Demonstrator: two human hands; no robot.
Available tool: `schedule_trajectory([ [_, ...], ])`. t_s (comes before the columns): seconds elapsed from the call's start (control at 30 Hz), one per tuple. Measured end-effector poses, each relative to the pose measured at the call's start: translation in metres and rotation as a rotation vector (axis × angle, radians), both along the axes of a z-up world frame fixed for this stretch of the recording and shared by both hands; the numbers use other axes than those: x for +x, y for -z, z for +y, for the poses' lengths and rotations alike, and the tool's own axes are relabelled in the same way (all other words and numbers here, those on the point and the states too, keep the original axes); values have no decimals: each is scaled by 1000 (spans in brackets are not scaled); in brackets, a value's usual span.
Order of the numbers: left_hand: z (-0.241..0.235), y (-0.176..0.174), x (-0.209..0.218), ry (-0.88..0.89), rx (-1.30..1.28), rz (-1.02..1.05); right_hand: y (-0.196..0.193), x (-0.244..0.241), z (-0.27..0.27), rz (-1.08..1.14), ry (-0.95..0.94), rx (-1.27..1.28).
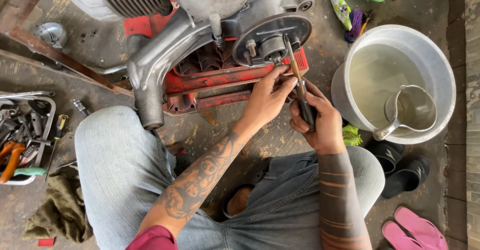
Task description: Removing a metal cover from a motorcycle engine and cleaning it with a brush and solvent
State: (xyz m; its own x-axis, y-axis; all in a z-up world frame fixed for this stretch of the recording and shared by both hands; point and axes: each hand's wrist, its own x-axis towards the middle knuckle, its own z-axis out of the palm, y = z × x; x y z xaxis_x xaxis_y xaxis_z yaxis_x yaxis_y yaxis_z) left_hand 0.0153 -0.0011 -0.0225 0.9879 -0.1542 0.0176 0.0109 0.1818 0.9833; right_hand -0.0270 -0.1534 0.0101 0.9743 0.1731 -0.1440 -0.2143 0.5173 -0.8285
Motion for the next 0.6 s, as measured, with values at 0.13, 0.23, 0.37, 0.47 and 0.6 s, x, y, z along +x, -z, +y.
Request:
schedule_trajectory([
  [0.13, -3, -9, 2, 18, -77, 12, 5, 6, -20, 186, -101, 307],
  [0.23, 2, -25, 0, 8, -42, 2, -12, 8, -19, 348, -128, 633],
  [0.37, 3, -26, 1, 1, -39, 7, -22, 4, -6, 335, -125, 576],
  [0.47, 4, -26, 1, 11, 0, 28, -28, 0, 10, 71, -72, -28],
  [0.6, -1, -15, 0, 30, 104, 50, -47, -16, 39, -248, 154, -1019],
])
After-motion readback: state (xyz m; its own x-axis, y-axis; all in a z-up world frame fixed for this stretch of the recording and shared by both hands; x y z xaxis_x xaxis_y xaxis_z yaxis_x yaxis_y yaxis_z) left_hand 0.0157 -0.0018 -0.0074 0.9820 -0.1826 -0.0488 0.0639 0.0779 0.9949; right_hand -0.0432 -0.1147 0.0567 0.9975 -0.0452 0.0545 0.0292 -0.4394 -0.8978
